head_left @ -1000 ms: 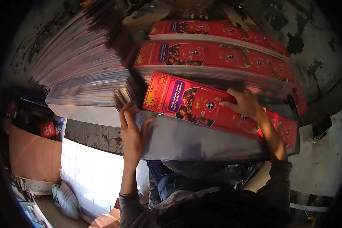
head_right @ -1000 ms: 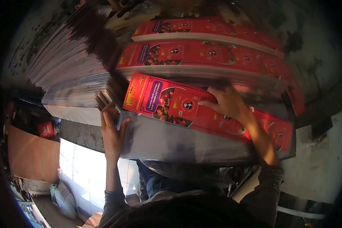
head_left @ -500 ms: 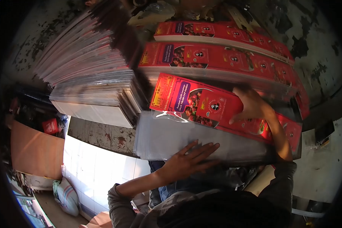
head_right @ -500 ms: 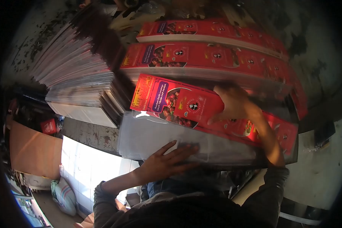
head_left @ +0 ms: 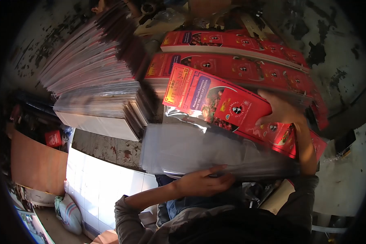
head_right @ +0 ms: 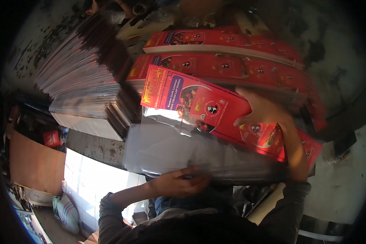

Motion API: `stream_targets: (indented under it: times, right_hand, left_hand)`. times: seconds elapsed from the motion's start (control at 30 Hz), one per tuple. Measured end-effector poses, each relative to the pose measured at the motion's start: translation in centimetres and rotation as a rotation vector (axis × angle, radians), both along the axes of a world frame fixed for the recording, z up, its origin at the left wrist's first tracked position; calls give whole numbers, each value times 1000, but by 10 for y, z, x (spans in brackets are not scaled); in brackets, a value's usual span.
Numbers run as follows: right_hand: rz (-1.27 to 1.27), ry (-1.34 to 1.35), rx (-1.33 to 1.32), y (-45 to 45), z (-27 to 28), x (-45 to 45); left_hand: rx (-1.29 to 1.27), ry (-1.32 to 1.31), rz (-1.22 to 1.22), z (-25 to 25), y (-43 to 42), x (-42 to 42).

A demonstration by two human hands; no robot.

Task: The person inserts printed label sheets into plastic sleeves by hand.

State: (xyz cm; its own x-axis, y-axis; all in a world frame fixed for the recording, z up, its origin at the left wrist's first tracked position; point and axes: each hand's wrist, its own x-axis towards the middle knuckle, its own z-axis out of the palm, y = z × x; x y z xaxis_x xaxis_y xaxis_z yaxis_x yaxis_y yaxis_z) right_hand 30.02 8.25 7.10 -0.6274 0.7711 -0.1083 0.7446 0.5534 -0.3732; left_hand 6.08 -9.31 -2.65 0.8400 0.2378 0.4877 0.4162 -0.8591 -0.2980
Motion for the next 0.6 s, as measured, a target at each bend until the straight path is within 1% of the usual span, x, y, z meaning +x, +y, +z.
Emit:
stream_targets:
  times: [0.03, 0.07, 0.1, 0.13, 0.2, 0.23, 0.3, 0.33, 0.37, 0.4, 0.43, 0.47, 0.53, 0.57, 0.6]
  right_hand:
    - [-36, 21, 32, -1, 6, 7]
    - [-12, 4, 206, 7, 12, 16]
    - [3, -4, 294, 9, 20, 19]
    - [14, -13, 383, 11, 29, 22]
    - [76, 236, 362, 5, 55, 25]
    - [76, 235, 368, 0, 61, 27]
    - [-181, 415, 117, -9, 68, 34]
    - [-103, 492, 297, -4, 62, 43]
    - [-107, 492, 298, -5, 63, 51]
    - [-163, 484, 246, -10, 71, 53]
    - [-218, 475, 194, -13, 77, 55]
    - [-219, 475, 197, -17, 79, 55]
    - [-259, 633, 253, -27, 81, 52]
    - [-259, 631, 252, -28, 84, 55]
    - [-266, 607, 235, -27, 88, 60]
  left_hand:
    - [-2, -2, -5, 6, -1, 3]
    - [-143, -56, 26, 14, 0, 6]
    - [-285, -110, 58, 19, 2, 8]
    - [-282, -110, 57, 21, 8, 8]
    - [-337, -181, 278, 27, 23, 7]
    - [-331, -182, 276, 29, 30, 5]
    - [-473, -374, 470, 31, 43, -2]
    - [-472, -372, 465, 30, 49, -8]
    - [-496, -379, 540, 27, 55, -14]
    - [-519, -386, 617, 25, 59, -20]
    - [-518, -386, 615, 23, 62, -24]
    - [-515, -347, 717, 22, 65, -27]
    - [-503, -283, 886, 20, 69, -31]
    - [-505, -284, 887, 19, 71, -33]
    - [-440, -276, 953, 18, 74, -34]
